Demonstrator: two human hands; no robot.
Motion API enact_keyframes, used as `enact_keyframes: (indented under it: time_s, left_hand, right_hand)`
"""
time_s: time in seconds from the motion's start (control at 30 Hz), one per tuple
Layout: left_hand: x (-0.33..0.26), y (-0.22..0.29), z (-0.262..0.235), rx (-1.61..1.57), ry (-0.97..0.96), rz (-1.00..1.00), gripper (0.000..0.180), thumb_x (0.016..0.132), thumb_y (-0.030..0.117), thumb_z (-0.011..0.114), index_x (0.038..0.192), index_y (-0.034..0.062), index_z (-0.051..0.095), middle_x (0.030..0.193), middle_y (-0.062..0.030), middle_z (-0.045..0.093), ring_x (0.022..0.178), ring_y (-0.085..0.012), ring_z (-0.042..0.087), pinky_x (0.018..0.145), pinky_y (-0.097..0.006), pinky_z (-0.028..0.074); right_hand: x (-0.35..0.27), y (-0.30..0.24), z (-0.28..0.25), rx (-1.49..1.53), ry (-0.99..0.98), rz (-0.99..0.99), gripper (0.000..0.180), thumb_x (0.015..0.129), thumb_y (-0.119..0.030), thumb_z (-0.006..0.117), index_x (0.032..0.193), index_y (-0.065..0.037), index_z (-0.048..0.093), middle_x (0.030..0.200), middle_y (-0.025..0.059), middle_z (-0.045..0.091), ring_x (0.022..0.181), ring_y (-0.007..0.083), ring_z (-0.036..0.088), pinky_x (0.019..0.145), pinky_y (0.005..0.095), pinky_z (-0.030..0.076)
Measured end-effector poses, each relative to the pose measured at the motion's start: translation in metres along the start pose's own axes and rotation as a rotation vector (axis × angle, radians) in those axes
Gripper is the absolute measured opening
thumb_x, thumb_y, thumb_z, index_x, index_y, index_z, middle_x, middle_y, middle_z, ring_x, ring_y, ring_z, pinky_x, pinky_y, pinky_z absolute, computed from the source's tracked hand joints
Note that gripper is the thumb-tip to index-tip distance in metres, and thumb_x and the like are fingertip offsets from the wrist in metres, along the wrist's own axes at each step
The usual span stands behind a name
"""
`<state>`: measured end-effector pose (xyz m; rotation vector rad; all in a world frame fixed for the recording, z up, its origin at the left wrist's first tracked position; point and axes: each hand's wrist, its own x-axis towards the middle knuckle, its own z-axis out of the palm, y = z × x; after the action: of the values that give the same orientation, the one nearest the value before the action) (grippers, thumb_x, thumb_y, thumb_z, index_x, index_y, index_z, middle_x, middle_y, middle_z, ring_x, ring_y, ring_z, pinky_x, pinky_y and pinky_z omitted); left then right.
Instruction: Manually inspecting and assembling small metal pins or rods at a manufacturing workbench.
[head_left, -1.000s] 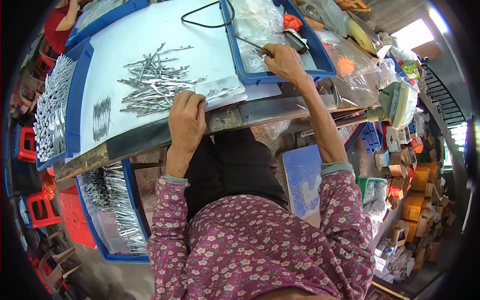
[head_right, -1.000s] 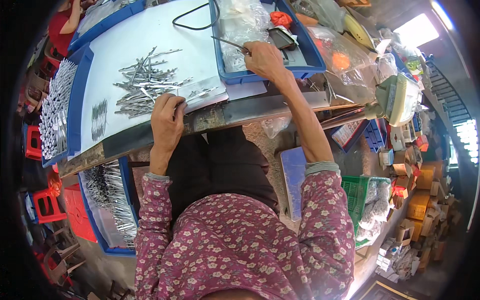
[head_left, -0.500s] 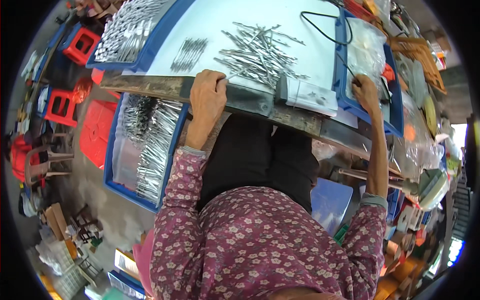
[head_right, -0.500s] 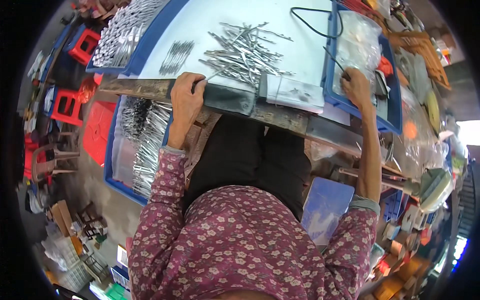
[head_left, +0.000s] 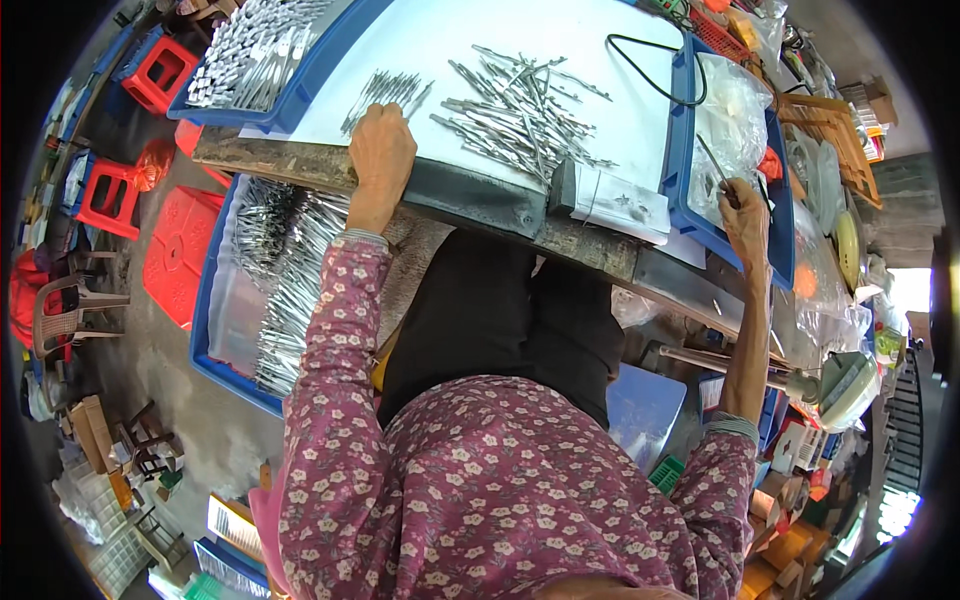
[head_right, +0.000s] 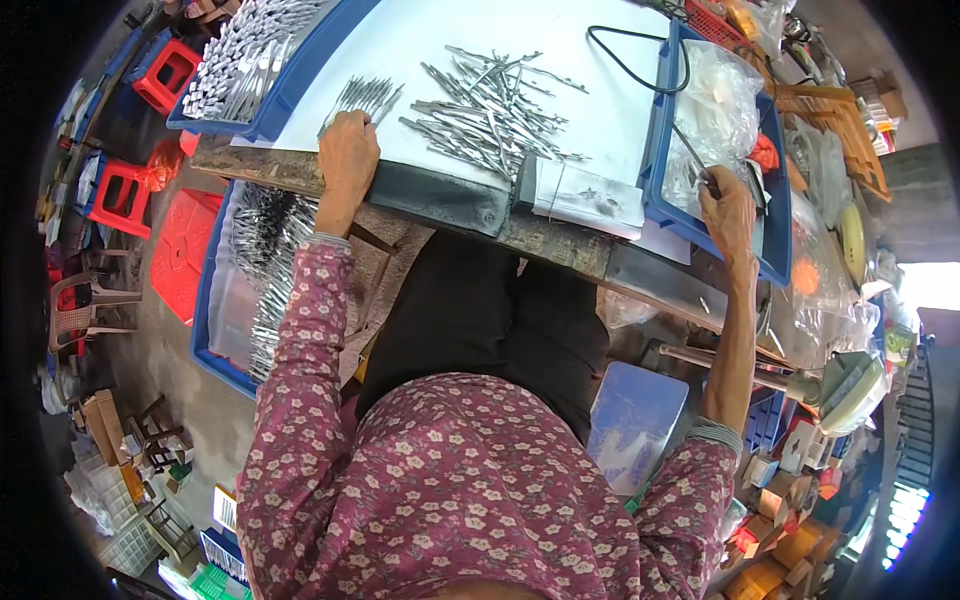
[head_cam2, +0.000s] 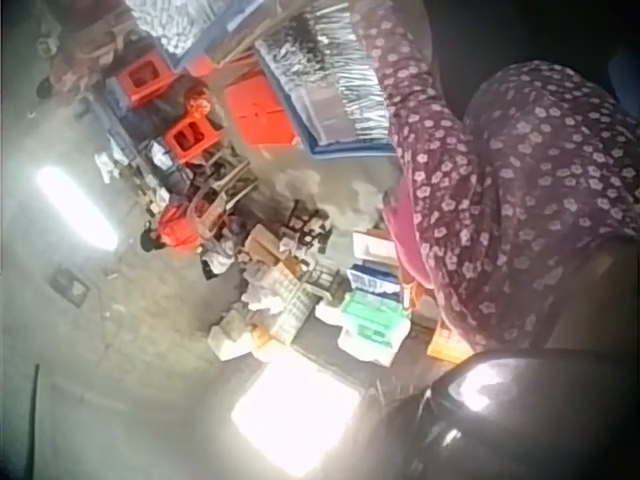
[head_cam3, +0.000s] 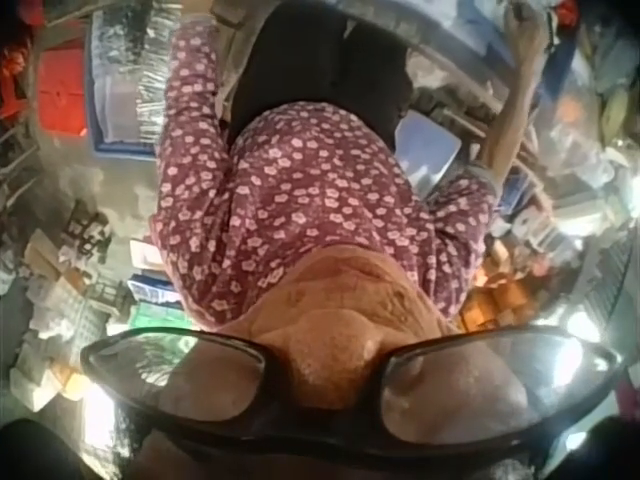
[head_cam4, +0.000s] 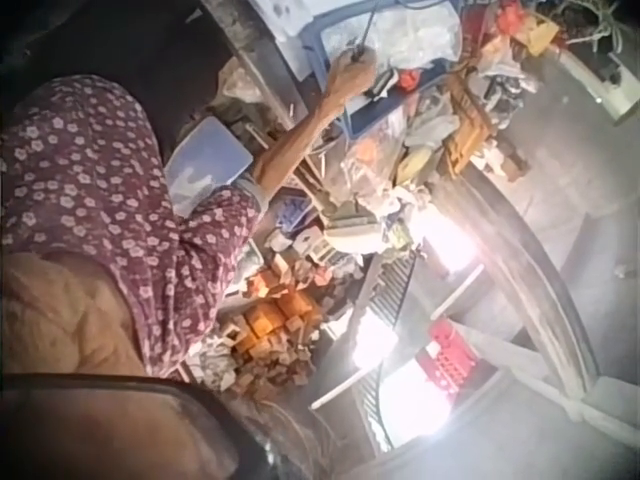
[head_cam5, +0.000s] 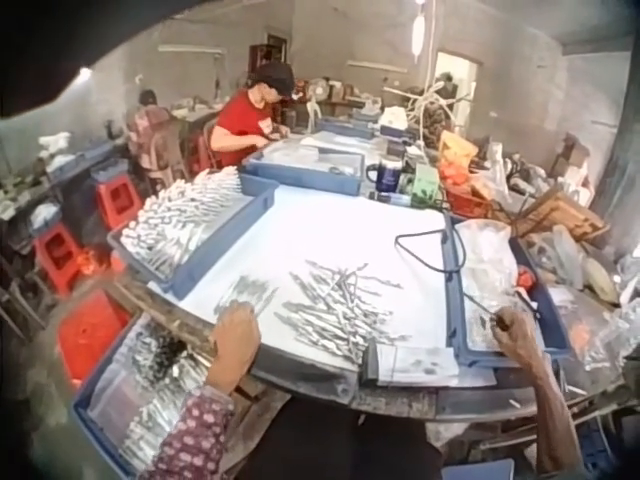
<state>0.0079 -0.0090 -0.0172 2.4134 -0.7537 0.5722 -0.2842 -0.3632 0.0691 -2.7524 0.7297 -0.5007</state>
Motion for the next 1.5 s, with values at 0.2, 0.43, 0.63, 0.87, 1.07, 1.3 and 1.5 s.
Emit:
enact_keyframes:
  time_s: [0.2, 0.43, 0.63, 0.87, 1.07, 1.3, 1.5]
  left_hand:
    - [0.0, 0.01, 0.0, 0.058, 0.039, 0.016, 0.008, 0.076, 0.002, 0.053, 0.081, 0.0011, 0.059, 0.084, -0.0151, 0.051, 0.079, -0.0337, 0.055, 0.063, -0.042, 0.048]
    - [0.004, 0.011, 0.015, -0.154, -0.114, 0.252, 0.012, 0.074, 0.001, 0.055, 0.084, 0.0032, 0.061, 0.084, -0.0123, 0.05, 0.084, -0.0308, 0.05, 0.069, -0.04, 0.045]
    - [0.007, 0.006, 0.007, -0.183, -0.19, 0.287, 0.011, 0.072, 0.003, 0.062, 0.081, 0.004, 0.057, 0.083, -0.0119, 0.05, 0.084, -0.0306, 0.049, 0.071, -0.04, 0.043]
    - [0.004, -0.001, -0.001, -0.189, -0.241, 0.389, 0.014, 0.074, 0.005, 0.061, 0.084, 0.0029, 0.052, 0.084, -0.0121, 0.049, 0.084, -0.0314, 0.048, 0.069, -0.04, 0.041]
    - [0.0, 0.007, -0.019, -0.334, -0.245, 0.347, 0.013, 0.075, 0.0, 0.058, 0.087, 0.0007, 0.052, 0.083, -0.013, 0.054, 0.082, -0.0329, 0.051, 0.072, -0.038, 0.042]
    - [-0.004, 0.039, -0.044, -0.676, -0.248, 0.057, 0.012, 0.082, 0.008, 0.055, 0.089, -0.0018, 0.055, 0.08, -0.0148, 0.061, 0.072, -0.0289, 0.058, 0.065, -0.034, 0.045]
    - [-0.008, 0.053, -0.053, -0.701, -0.162, 0.03, 0.011, 0.085, 0.008, 0.053, 0.092, 0.0004, 0.058, 0.073, -0.0073, 0.06, 0.066, -0.0131, 0.056, 0.061, -0.025, 0.043]
  right_hand:
    - [-0.02, -0.013, -0.025, 0.094, -0.018, 0.11, 0.016, 0.076, -0.011, 0.052, 0.087, 0.0, 0.058, 0.061, 0.01, 0.05, 0.056, 0.0125, 0.047, 0.054, 0.0272, 0.039]
    - [-0.023, -0.022, -0.034, -0.026, -0.125, 0.152, 0.019, 0.072, -0.011, 0.053, 0.085, 0.0, 0.061, 0.07, 0.0145, 0.06, 0.064, 0.0228, 0.06, 0.062, 0.0324, 0.046]
    - [-0.018, -0.022, -0.025, 0.086, -0.184, 0.16, 0.02, 0.069, -0.01, 0.053, 0.083, 0.002, 0.06, 0.063, 0.0123, 0.057, 0.058, 0.0161, 0.055, 0.056, 0.0292, 0.043]
    - [0.006, -0.016, -0.009, 0.233, -0.262, 0.097, 0.018, 0.067, -0.008, 0.053, 0.078, 0.004, 0.059, 0.057, 0.003, 0.05, 0.053, 0.0086, 0.044, 0.049, 0.0244, 0.035]
    - [0.02, -0.022, -0.002, 0.363, -0.345, 0.147, 0.016, 0.066, -0.005, 0.053, 0.078, 0.004, 0.06, 0.058, -0.0007, 0.049, 0.052, 0.0063, 0.042, 0.047, 0.021, 0.031]
    - [0.021, -0.021, -0.001, 0.45, -0.36, 0.206, 0.014, 0.071, -0.008, 0.058, 0.082, 0.0, 0.062, 0.061, -0.0031, 0.051, 0.052, 0.0045, 0.041, 0.048, 0.0192, 0.033]
    - [0.009, -0.027, -0.018, 0.53, -0.08, 0.135, 0.015, 0.079, -0.013, 0.059, 0.089, -0.002, 0.061, 0.069, -0.0015, 0.054, 0.059, 0.0042, 0.045, 0.051, 0.0174, 0.034]
